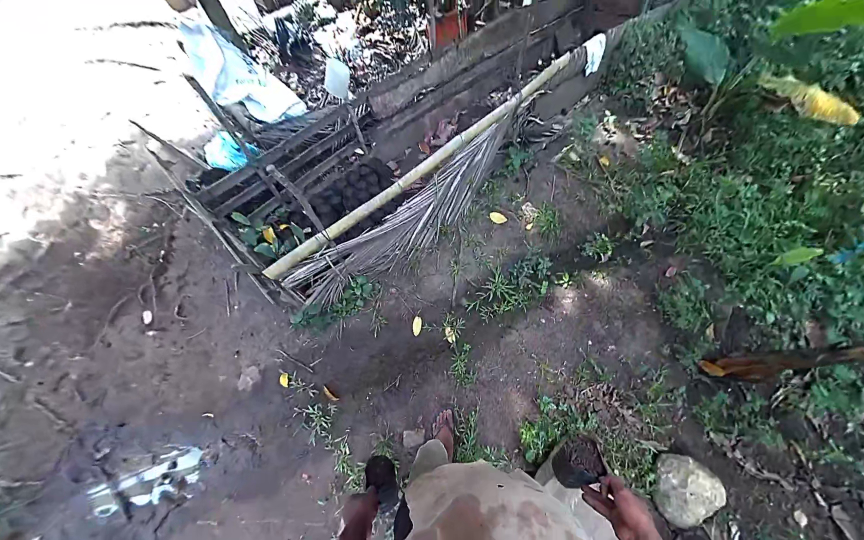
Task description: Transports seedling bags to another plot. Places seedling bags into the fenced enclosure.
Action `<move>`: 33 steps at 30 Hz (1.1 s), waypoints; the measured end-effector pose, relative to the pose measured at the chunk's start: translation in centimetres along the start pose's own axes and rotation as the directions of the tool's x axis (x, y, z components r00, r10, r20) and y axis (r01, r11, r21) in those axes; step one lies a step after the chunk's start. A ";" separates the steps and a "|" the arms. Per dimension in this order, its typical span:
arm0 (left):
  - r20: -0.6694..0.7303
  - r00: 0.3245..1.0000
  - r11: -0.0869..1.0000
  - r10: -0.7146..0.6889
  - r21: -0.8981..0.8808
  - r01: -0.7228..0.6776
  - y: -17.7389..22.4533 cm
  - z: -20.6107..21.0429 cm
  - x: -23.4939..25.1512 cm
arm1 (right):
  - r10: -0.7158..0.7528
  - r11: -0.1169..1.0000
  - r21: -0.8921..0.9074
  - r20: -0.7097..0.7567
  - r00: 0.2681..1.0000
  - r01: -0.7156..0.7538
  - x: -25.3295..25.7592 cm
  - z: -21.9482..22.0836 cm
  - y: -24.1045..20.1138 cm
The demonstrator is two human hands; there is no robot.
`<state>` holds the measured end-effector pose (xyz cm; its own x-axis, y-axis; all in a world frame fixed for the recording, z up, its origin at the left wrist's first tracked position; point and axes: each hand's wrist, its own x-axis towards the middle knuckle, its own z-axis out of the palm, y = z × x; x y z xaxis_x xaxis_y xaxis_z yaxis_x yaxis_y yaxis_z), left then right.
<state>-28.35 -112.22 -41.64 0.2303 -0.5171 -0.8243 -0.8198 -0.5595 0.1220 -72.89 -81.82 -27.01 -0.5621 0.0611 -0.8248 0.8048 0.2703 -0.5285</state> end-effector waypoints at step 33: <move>0.035 0.967 0.932 -0.251 -0.261 0.251 54.5 5.8 -5.0 | -0.087 0.988 -0.091 0.349 0.933 0.126 28.0 34.6 -56.0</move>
<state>-77.20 -136.36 -34.13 0.4101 -0.3377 -0.8472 -0.5697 -0.8202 0.0512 -127.09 -128.48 -27.42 -0.5277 -0.3015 -0.7941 0.7069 0.3625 -0.6074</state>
